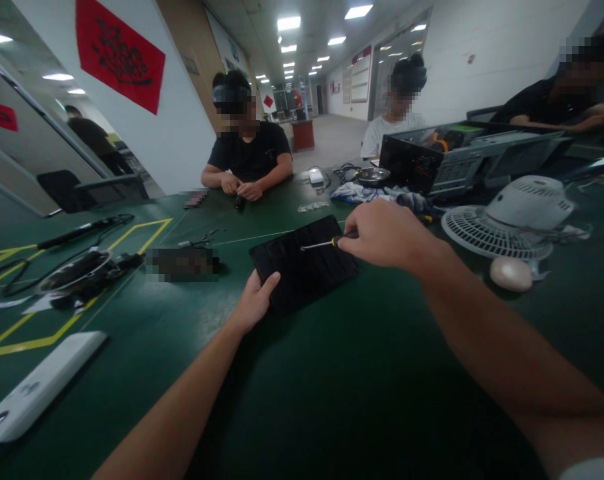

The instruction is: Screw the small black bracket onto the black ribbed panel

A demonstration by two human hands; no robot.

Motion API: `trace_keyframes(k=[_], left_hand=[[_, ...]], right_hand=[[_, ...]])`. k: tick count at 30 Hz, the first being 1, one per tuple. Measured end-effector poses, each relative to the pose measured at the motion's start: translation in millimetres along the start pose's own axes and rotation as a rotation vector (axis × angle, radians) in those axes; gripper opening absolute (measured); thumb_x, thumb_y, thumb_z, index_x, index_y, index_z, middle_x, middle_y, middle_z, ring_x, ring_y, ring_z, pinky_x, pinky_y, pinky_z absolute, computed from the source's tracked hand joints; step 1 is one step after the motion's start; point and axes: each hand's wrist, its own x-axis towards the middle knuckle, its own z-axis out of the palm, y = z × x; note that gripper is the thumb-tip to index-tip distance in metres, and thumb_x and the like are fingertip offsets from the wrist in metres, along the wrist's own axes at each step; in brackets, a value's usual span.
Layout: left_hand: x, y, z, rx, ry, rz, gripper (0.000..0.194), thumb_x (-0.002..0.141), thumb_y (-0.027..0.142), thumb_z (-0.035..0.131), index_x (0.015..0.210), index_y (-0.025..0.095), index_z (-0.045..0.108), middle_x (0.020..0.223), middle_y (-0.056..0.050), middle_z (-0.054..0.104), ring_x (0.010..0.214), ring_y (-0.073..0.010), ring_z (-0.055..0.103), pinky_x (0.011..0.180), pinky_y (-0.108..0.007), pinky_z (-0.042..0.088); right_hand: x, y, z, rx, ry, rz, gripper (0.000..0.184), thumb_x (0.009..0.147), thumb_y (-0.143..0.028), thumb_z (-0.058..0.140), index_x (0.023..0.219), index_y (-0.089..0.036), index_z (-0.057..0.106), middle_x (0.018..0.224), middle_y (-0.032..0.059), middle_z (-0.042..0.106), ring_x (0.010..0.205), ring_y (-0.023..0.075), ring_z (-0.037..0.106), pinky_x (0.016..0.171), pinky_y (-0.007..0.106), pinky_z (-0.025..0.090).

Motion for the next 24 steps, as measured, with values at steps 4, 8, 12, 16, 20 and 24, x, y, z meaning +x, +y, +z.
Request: trace_keyframes(k=[4,8,12,16,20,24], left_hand=[[0.5,-0.2,0.1,-0.004,0.000,0.002,0.052,0.085,0.057,0.077,0.119,0.020,0.066,0.116,-0.011,0.076,0.118,-0.0345,0.069,0.094,-0.044,0.059],[1.1,-1.5,-0.4,-0.006,-0.003,-0.002,0.050,0.085,0.055,0.076,0.119,0.020,0.065,0.117,-0.010,0.075,0.119,-0.0343,0.068,0.096,-0.045,0.059],[1.4,-2.6,-0.9,0.001,-0.010,0.004,0.050,0.086,0.056,0.076,0.119,0.020,0.066,0.116,-0.011,0.076,0.120,-0.0349,0.068,0.097,-0.046,0.058],[1.8,-2.5,-0.3,-0.001,-0.007,0.015,0.053,0.085,0.056,0.076,0.121,0.019,0.066,0.119,-0.012,0.075,0.120,-0.0347,0.068,0.098,-0.046,0.058],[1.0,0.4,0.4,0.000,-0.009,0.014,0.054,0.084,0.058,0.076,0.120,0.019,0.066,0.114,-0.011,0.076,0.118,-0.0349,0.069,0.096,-0.046,0.059],[-0.2,3.6,0.6,-0.006,-0.015,0.025,0.053,0.082,0.058,0.078,0.120,0.021,0.068,0.105,-0.009,0.077,0.114,-0.0347,0.070,0.091,-0.045,0.061]], right_hand=[[1.4,-0.7,2.0,0.010,-0.009,-0.003,0.035,0.089,-0.043,0.060,0.096,-0.019,0.085,0.093,0.0171,0.080,0.090,0.0340,0.073,0.073,0.043,0.052],[2.6,-0.6,3.9,0.012,-0.024,0.014,0.036,0.090,-0.044,0.061,0.095,-0.017,0.084,0.095,0.0185,0.080,0.090,0.0350,0.073,0.073,0.044,0.052],[2.4,1.0,4.4,0.053,-0.055,0.019,0.031,0.090,-0.042,0.061,0.100,-0.021,0.082,0.101,0.0146,0.080,0.096,0.0338,0.072,0.075,0.042,0.051],[1.1,0.2,4.2,0.039,-0.078,0.007,0.028,0.093,-0.040,0.058,0.100,-0.022,0.078,0.099,0.0145,0.079,0.097,0.0356,0.072,0.072,0.042,0.048],[-0.7,-5.5,4.1,0.026,-0.074,-0.017,0.028,0.096,-0.038,0.057,0.102,-0.019,0.076,0.099,0.0159,0.078,0.098,0.0344,0.072,0.076,0.041,0.049],[-1.8,-10.6,6.4,0.055,-0.061,-0.036,0.025,0.098,-0.033,0.057,0.111,-0.021,0.074,0.100,0.0140,0.078,0.095,0.0319,0.071,0.075,0.039,0.046]])
